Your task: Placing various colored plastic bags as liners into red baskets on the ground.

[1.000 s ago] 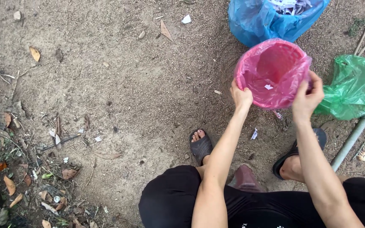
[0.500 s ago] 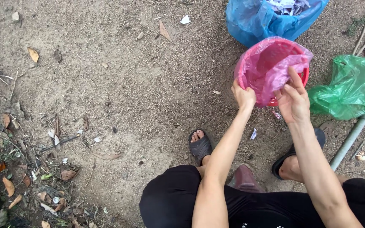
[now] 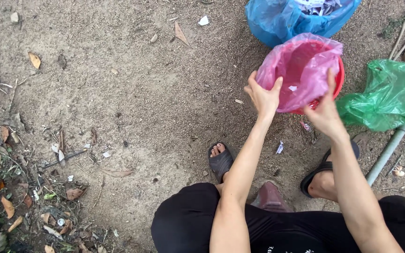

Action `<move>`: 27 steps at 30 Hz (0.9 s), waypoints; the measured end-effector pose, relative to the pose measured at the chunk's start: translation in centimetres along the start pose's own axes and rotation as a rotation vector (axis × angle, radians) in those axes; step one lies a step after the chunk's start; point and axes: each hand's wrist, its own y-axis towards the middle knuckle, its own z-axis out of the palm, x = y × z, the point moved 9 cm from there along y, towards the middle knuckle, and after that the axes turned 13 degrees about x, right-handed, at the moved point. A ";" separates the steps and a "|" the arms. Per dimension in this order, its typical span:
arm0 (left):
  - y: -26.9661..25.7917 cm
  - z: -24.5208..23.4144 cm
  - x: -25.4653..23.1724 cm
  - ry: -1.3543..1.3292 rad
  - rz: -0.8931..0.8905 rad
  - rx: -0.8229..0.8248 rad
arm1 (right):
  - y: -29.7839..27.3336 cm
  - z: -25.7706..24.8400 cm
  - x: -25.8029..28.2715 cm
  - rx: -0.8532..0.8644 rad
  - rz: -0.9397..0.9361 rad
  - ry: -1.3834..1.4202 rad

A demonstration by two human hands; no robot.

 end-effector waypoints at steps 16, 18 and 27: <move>-5.1 -20.3 -12.4 -0.731 0.897 -0.552 | -1.7 4.4 -0.8 -0.068 -0.042 -0.848; -3.6 -21.9 -9.2 -0.524 0.972 -0.751 | -1.6 4.7 -0.5 -0.055 -0.038 -0.834; 6.3 -17.7 5.9 0.461 0.065 -0.498 | -2.3 -2.5 -2.6 -0.314 -0.131 -0.362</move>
